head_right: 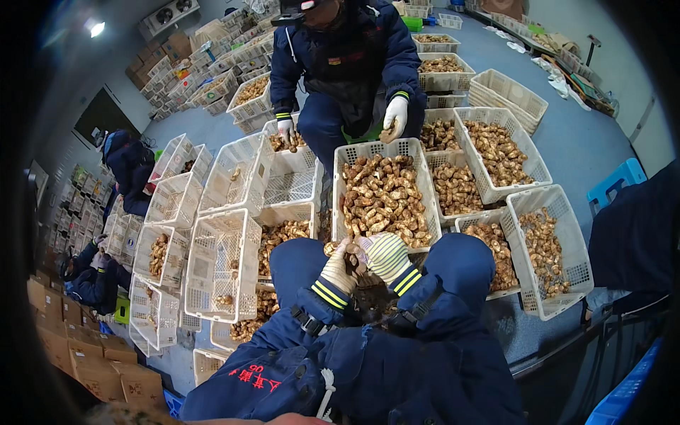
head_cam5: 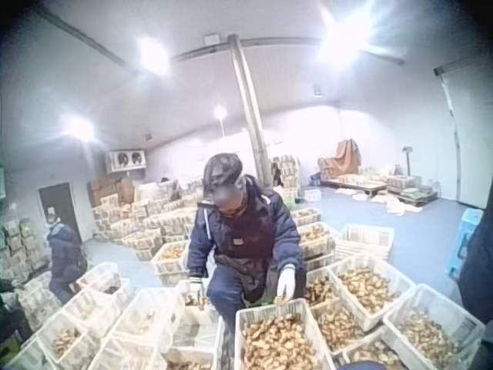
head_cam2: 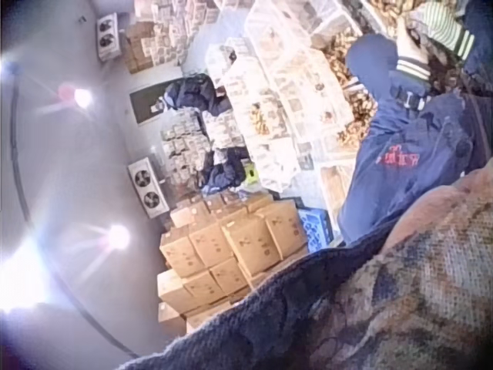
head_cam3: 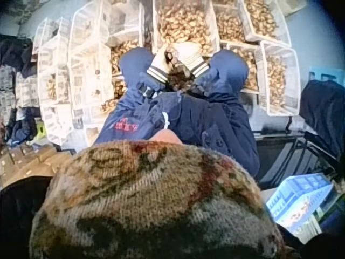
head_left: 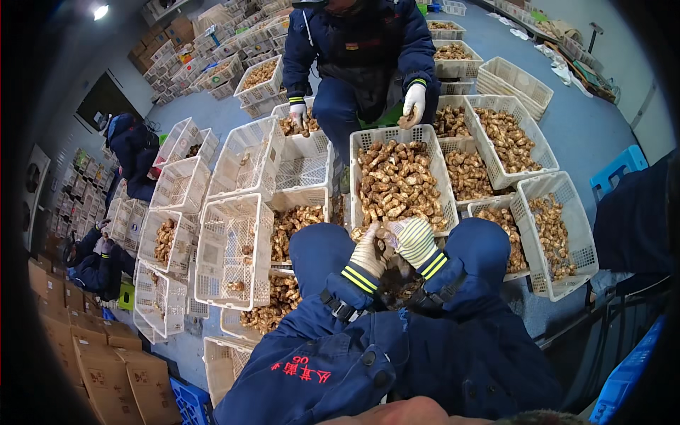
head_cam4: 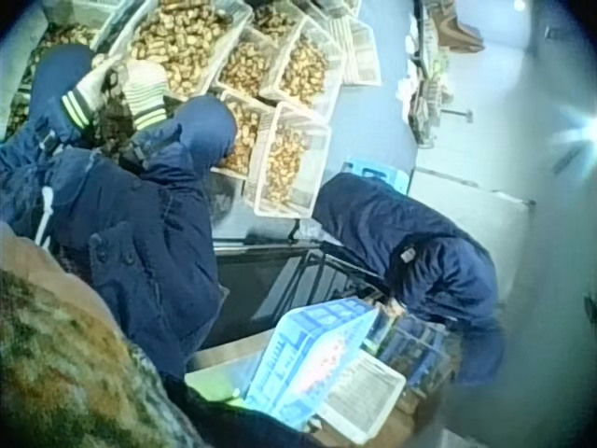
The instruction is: Sorting ginger roots from one crate to another for inspection and packing.
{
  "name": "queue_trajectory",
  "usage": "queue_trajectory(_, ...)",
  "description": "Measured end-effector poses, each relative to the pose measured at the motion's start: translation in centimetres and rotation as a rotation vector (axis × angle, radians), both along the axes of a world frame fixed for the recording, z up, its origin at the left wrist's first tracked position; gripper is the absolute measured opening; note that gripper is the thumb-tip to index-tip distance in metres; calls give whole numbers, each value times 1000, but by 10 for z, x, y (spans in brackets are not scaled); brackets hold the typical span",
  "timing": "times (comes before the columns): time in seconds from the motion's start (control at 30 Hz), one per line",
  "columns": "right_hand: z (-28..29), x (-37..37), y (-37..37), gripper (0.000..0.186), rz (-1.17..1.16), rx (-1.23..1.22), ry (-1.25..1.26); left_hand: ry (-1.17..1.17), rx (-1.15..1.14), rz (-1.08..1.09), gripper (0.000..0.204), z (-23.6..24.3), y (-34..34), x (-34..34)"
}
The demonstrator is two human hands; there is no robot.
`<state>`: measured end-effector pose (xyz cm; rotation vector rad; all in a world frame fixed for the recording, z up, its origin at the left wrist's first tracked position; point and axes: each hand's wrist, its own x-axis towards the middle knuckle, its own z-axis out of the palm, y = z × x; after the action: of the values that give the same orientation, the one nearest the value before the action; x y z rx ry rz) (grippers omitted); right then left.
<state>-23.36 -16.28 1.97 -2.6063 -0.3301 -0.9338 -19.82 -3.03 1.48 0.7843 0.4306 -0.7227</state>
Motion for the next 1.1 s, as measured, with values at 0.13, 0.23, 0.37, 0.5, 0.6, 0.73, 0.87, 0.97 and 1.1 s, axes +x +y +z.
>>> queue_trajectory(0.13, 6, -6, -2, 30, 41, 151, 49, 14, -47, 20, 19, 15, -5, -9)
queue_trajectory(0.23, -7, -7, 1, 31, 15, 274, 24, -7, -98, 41, 19, -8, -1, -4)
queue_trajectory(0.37, -11, -12, 5, 31, -29, 373, 51, 28, -111, 17, 20, -12, -2, -4)
queue_trajectory(0.5, -14, -18, 7, 32, -43, 534, 109, -10, -135, -8, 22, -12, -1, -6)
queue_trajectory(0.6, -26, -21, 6, 23, -126, 774, 213, 24, -194, -42, 22, 6, -5, -11)
queue_trajectory(0.73, -41, -27, 2, 24, -71, 1012, 298, 10, -163, 11, 19, 2, 1, -5)
queue_trajectory(0.87, -44, -40, 0, 31, 12, 891, 593, -4, -231, 48, 21, 6, 12, -3)
queue_trajectory(0.97, -28, -47, 3, 57, -8, 433, 779, 24, -191, 39, 21, 18, 12, -8)
queue_trajectory(1.1, -13, -42, 6, 77, -37, 337, 469, 51, -168, 39, 21, -1, 18, -2)
